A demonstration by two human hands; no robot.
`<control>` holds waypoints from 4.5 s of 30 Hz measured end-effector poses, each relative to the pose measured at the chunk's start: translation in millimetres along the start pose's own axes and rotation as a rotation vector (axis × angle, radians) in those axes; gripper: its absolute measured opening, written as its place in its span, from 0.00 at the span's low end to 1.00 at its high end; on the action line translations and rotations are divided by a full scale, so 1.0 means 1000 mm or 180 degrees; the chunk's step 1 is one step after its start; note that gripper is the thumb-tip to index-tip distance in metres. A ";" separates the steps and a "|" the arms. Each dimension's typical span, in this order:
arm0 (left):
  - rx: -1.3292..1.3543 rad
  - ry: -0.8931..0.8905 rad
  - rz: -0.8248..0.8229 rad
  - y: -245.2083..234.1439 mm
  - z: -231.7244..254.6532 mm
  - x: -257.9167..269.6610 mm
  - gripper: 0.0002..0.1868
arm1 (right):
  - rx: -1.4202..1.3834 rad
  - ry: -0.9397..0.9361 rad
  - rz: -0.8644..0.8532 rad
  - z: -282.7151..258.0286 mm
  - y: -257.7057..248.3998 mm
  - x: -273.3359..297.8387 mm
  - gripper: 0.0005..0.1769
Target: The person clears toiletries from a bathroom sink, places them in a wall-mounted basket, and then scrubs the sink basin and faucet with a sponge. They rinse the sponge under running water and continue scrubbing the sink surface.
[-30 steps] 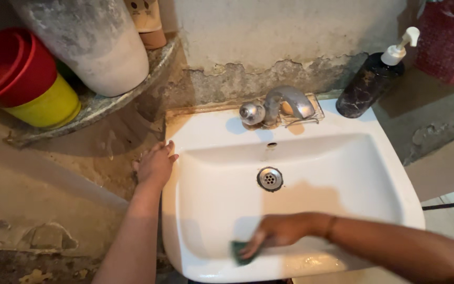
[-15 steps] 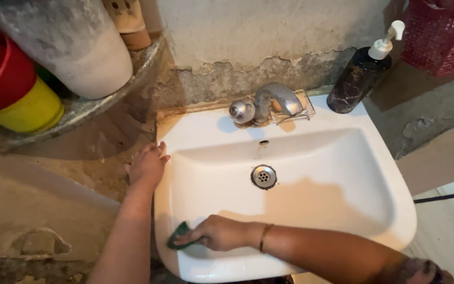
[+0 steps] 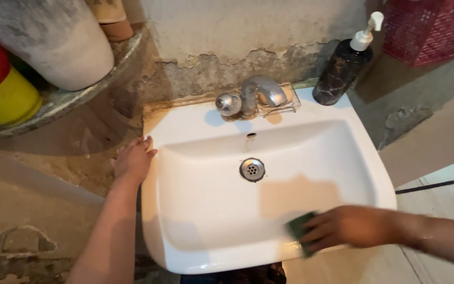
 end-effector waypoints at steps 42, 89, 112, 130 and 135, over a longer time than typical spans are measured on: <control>-0.0324 -0.0020 0.0021 0.010 -0.006 -0.020 0.29 | 0.1864 0.3185 0.1496 0.127 -0.080 0.169 0.25; -0.0166 -0.0112 0.0012 0.006 -0.008 -0.010 0.28 | 0.3258 0.3134 0.0320 0.285 0.050 0.014 0.08; -0.0022 -0.0005 0.0136 -0.002 -0.002 0.001 0.27 | 0.1251 0.2713 0.0030 0.276 0.078 -0.125 0.15; 0.0060 -0.0064 0.0083 -0.003 0.001 0.003 0.27 | 0.0900 0.3136 0.0955 0.310 0.067 -0.133 0.14; -0.0017 -0.0068 0.0022 0.002 -0.001 0.001 0.27 | 0.1186 0.3088 0.0282 0.299 0.073 -0.070 0.15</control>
Point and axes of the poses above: each hand's wrist, its own x-axis away from the middle knuckle, its own y-axis out of the palm, z = x × y, the point moved 7 cm from there along -x, towards the middle knuckle, and after that the axes turned 15 degrees about -y, right-handed, at the moved point
